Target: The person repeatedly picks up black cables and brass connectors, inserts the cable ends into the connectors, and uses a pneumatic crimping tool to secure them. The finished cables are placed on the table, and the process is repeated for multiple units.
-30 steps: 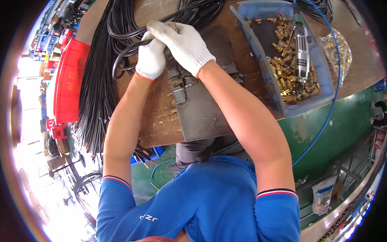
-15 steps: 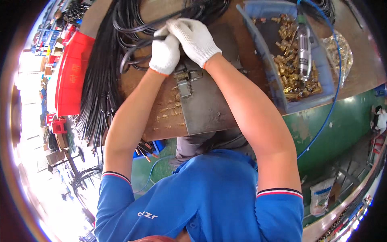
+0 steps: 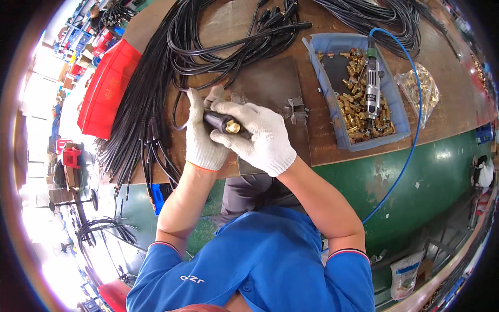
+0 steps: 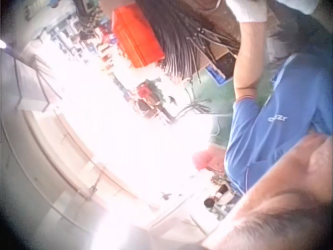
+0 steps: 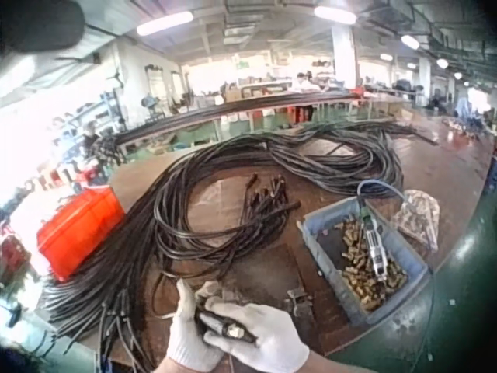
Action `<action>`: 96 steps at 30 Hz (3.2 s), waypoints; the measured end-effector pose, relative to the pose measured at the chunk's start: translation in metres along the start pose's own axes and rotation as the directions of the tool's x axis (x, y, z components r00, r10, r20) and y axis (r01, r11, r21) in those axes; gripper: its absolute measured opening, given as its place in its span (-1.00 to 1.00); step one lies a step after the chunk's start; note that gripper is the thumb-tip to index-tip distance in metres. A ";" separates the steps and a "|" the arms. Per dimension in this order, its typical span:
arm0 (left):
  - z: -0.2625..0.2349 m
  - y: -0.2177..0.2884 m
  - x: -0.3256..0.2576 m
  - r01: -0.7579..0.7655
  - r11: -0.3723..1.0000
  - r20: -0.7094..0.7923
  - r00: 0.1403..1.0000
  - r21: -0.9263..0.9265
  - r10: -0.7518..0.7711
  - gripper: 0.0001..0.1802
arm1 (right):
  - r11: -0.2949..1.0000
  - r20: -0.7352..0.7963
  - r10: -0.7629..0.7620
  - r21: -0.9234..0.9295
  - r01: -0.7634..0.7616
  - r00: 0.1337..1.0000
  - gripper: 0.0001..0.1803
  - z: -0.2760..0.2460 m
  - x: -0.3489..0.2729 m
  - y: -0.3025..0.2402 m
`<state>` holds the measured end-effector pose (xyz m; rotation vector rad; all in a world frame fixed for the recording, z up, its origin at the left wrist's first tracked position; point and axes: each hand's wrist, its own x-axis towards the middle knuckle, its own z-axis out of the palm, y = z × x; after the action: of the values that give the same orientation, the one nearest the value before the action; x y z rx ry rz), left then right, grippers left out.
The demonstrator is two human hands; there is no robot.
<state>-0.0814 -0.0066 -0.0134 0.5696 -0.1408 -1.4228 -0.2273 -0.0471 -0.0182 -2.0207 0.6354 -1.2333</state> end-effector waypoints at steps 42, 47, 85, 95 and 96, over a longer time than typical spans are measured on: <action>-0.155 0.188 -0.137 0.474 -0.484 -0.046 0.748 0.735 0.663 -0.62 | 0.954 0.690 0.293 -0.254 -0.157 0.662 -0.60 0.161 -0.003 -0.036; -0.141 0.190 -0.145 0.371 -0.132 -0.223 0.767 0.919 0.601 -0.55 | 0.913 0.643 0.364 -0.388 -0.123 0.674 -0.58 0.173 0.024 -0.030; -0.047 0.095 0.009 -0.778 -0.557 0.741 0.551 0.290 -0.383 -0.50 | 0.866 0.508 0.499 -0.304 -0.396 0.702 -0.54 -0.004 0.021 -0.031; -0.023 0.120 -0.017 -0.607 -0.737 0.624 0.708 0.298 -0.331 -0.52 | 0.785 0.453 0.062 -0.573 0.237 0.889 -0.82 -0.001 -0.001 -0.001; -0.022 0.121 -0.019 -0.614 -0.720 0.608 0.718 0.323 -0.340 -0.52 | 0.771 0.461 0.032 -0.576 0.271 0.887 -0.81 0.002 0.000 -0.001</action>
<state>0.0330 0.0228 0.0271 1.5176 -2.4949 0.0256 -0.2258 -0.0464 -0.0180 -2.8323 0.7548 -0.5878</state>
